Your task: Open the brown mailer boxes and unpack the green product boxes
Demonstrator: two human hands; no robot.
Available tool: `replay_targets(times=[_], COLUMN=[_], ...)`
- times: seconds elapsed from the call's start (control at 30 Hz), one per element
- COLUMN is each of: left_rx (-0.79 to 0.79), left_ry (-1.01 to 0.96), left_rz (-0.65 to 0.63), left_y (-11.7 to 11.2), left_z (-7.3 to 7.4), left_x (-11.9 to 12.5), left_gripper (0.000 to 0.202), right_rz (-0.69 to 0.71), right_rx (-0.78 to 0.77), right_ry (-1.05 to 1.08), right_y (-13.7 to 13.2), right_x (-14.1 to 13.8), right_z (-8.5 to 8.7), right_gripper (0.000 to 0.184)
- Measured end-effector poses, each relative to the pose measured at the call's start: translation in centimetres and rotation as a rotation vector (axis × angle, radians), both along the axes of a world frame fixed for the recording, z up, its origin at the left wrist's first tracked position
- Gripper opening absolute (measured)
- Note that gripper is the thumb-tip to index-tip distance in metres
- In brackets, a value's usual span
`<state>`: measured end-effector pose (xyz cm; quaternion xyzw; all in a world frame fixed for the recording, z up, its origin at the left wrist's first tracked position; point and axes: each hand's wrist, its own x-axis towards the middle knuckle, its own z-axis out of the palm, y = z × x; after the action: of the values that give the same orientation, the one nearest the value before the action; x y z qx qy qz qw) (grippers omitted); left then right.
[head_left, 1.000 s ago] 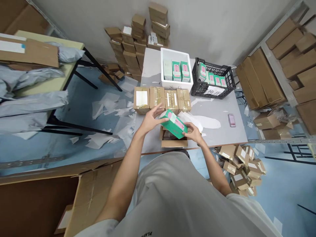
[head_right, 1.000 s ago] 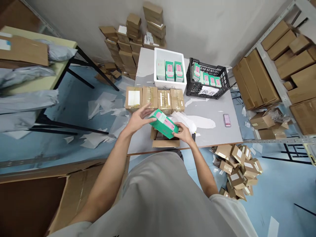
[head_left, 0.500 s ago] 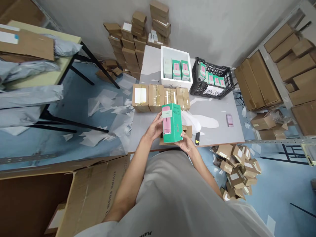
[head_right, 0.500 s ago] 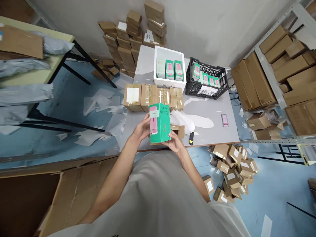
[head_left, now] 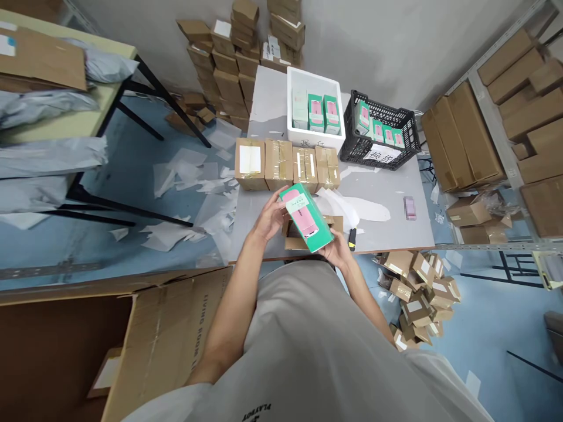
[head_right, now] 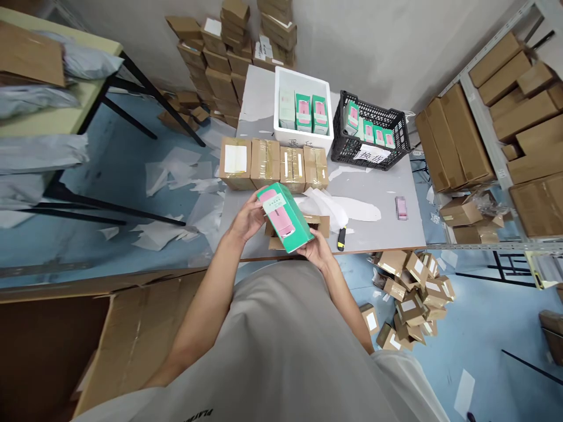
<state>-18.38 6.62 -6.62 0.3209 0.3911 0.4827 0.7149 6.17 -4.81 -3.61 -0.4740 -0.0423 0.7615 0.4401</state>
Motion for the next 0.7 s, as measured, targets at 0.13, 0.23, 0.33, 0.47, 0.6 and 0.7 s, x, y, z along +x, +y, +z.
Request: replay_targets(times=[0.13,0.23,0.33,0.47,0.6,0.7], left_rx=[0.082,0.118,0.147,0.159,-0.018,-0.170], left_ry=[0.095,0.195,0.317,0.347,0.221,0.041], left_rz=[-0.089,-0.154,-0.210,-0.170,-0.127,-0.117], left_y=[-1.1,-2.5,-4.3,-6.7,-8.4,-8.7], left_z=[-0.2,-0.3,-0.4,-1.0,-1.7,-1.6], left_x=[-1.6,-2.1,-1.7,0.5,2.6,3.2], left_gripper=[0.104,0.120,0.125,0.108,0.104,0.098], right_rz=[0.003,-0.040,-0.083,-0.032,0.051,0.071], right_rx=[0.140,0.250,0.349,0.477,0.509,0.514], right_ry=[-0.251,-0.506,-0.713,-0.821,-0.765,-0.725], right_y=[1.4,2.9,4.6,7.0,9.3,10.3], right_x=[1.7,2.8,3.4,3.4,3.0,2.7], right_z=[0.8,1.3,2.0,3.5,4.3,3.9], right_gripper=[0.051,0.059,0.056,0.064,0.074,0.066])
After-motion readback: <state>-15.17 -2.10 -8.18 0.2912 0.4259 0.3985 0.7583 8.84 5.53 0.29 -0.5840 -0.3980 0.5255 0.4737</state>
